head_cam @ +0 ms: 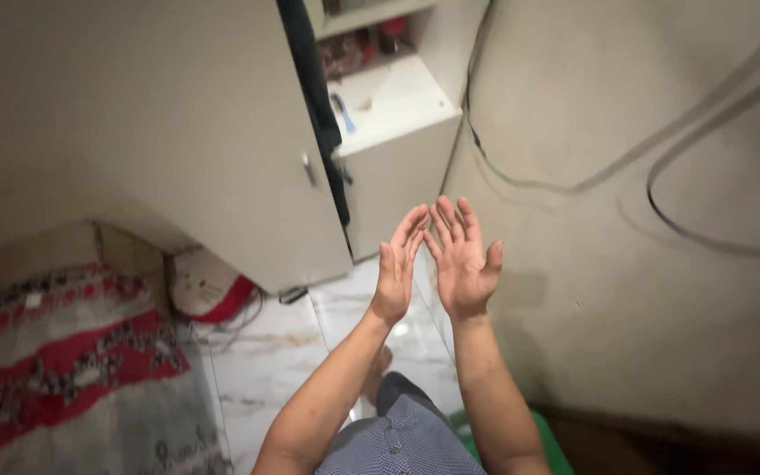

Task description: The person sits on the floor and services a table fan: they detach the front grille, handle the blades and rear grille, reattach the front grille, and tighten its fastener with a screwdriver. They then carry the fan to a wall mount, plug it in, and adjust it on the bracket.

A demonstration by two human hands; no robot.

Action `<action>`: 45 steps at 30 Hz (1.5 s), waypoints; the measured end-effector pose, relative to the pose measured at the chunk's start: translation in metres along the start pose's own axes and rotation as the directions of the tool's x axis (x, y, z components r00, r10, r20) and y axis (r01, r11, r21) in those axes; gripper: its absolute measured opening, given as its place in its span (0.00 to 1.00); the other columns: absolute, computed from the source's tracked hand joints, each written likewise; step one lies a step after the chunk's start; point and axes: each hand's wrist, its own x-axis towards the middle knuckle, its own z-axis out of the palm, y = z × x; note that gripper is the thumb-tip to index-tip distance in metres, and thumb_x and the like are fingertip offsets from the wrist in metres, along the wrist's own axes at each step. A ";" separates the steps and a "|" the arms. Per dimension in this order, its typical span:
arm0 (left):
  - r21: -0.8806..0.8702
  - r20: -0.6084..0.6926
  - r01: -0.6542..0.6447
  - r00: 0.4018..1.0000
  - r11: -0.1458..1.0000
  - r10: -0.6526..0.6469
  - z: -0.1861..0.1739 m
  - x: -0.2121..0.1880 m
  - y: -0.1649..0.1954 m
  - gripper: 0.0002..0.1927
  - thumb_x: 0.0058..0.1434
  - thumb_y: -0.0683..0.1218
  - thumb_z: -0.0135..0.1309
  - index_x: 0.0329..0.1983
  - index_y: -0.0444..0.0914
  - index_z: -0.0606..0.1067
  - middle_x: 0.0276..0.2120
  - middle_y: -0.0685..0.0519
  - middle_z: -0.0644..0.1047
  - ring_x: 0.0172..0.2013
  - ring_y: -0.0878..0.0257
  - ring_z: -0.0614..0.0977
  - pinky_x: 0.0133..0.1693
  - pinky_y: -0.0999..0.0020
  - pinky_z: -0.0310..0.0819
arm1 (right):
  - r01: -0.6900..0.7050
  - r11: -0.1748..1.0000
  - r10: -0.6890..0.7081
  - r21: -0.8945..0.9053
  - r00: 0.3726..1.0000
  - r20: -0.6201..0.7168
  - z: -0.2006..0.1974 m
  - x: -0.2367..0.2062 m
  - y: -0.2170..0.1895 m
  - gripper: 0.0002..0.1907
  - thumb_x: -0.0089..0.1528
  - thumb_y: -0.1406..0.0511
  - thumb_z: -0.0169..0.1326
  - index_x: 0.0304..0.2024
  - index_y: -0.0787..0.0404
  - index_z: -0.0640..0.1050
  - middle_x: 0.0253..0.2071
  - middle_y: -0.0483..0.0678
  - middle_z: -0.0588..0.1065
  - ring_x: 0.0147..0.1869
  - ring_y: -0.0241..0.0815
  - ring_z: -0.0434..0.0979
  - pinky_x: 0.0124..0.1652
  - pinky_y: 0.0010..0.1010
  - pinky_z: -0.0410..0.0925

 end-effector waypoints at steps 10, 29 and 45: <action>0.151 -0.148 0.027 0.989 0.988 -0.005 -0.079 0.113 -0.050 0.34 0.77 0.61 0.30 0.73 0.32 0.60 0.71 0.43 0.64 0.73 0.54 0.61 0.73 0.56 0.51 | -0.024 0.984 0.021 -0.174 1.000 -0.018 -0.046 0.134 0.061 0.38 0.66 0.50 0.49 0.73 0.61 0.59 0.69 0.56 0.64 0.72 0.53 0.65 0.65 0.49 0.61; 0.818 -0.574 0.567 0.816 0.100 0.067 -0.221 0.280 -0.189 0.31 0.50 0.47 0.69 0.58 0.37 0.74 0.52 0.45 0.71 0.55 0.45 0.73 0.53 0.54 0.72 | -0.462 0.767 0.177 -0.445 0.819 -0.546 -0.176 0.275 0.194 0.17 0.68 0.62 0.49 0.56 0.62 0.75 0.44 0.45 0.77 0.46 0.36 0.76 0.41 0.28 0.69; 0.637 -0.749 0.751 0.656 0.172 -0.092 -0.226 0.289 -0.181 0.12 0.56 0.47 0.66 0.39 0.38 0.80 0.41 0.49 0.80 0.46 0.51 0.79 0.47 0.55 0.74 | -0.144 0.135 0.075 -0.980 0.988 -0.135 -0.181 0.295 0.233 0.25 0.55 0.66 0.66 0.53 0.68 0.77 0.40 0.57 0.75 0.40 0.51 0.76 0.38 0.37 0.71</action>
